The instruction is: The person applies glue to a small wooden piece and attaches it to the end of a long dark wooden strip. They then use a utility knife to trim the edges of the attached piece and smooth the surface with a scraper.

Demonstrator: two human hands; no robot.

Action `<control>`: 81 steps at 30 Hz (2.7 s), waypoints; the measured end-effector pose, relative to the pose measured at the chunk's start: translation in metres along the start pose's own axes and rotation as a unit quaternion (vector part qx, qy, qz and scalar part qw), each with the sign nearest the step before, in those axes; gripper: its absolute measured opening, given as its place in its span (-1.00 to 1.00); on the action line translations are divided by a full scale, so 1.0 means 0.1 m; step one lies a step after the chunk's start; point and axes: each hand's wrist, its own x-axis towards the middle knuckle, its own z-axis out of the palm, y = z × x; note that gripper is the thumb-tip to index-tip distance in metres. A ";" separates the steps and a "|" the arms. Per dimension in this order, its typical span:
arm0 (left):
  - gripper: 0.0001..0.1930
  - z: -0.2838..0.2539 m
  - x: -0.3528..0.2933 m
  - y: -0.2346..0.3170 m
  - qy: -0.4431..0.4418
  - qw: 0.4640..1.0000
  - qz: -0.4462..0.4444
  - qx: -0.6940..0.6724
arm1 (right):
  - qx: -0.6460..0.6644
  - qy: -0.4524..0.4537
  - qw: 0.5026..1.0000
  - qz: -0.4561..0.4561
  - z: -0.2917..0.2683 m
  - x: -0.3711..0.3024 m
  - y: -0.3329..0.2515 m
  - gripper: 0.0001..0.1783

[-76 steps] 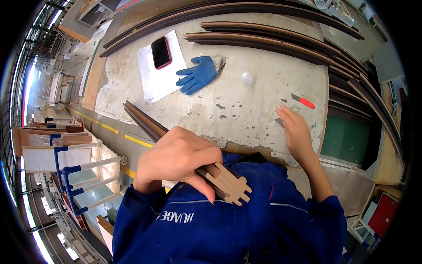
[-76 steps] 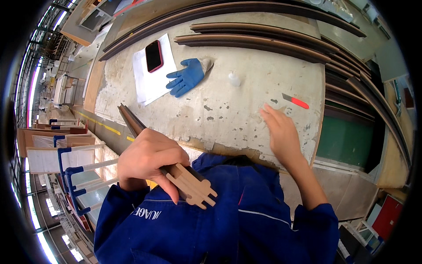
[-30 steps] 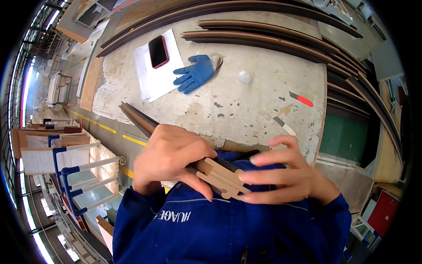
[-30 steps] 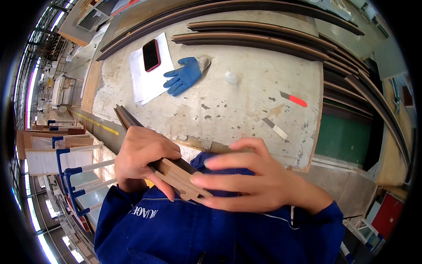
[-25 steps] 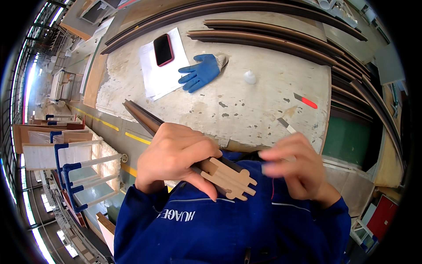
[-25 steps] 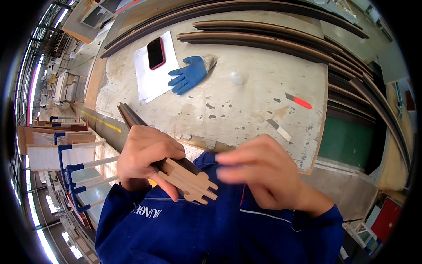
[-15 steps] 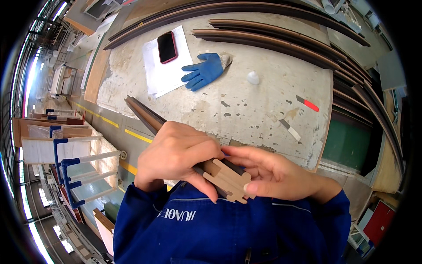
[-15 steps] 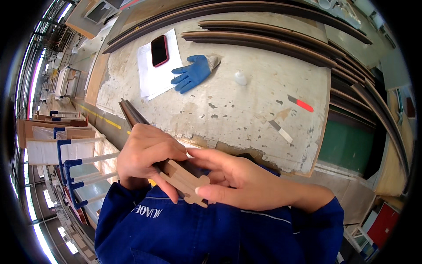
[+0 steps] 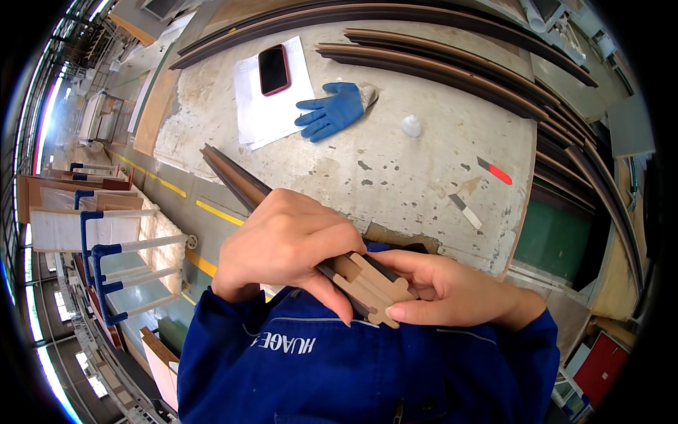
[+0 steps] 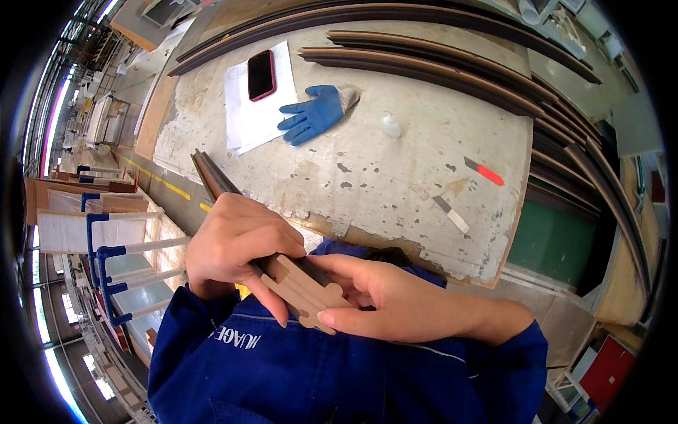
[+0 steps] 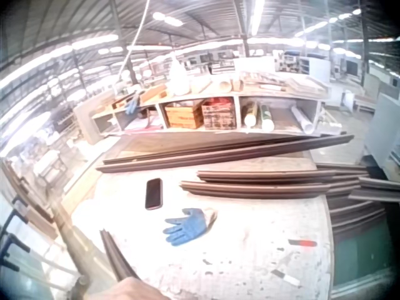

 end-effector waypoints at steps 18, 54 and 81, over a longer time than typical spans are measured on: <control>-0.33 0.10 0.10 -0.12 -0.022 0.999 -0.002 -0.028 | -0.072 0.070 0.995 0.022 0.07 0.10 -0.07 -0.35; -0.49 1.68 -2.17 -1.67 0.559 0.519 -0.362 -0.535 | -0.313 0.292 0.897 0.109 -0.70 0.16 0.18 -0.42; -0.56 -0.49 -1.86 -1.36 0.366 0.792 -0.071 -0.484 | -0.543 0.616 0.570 0.020 -0.97 -0.19 1.73 -0.31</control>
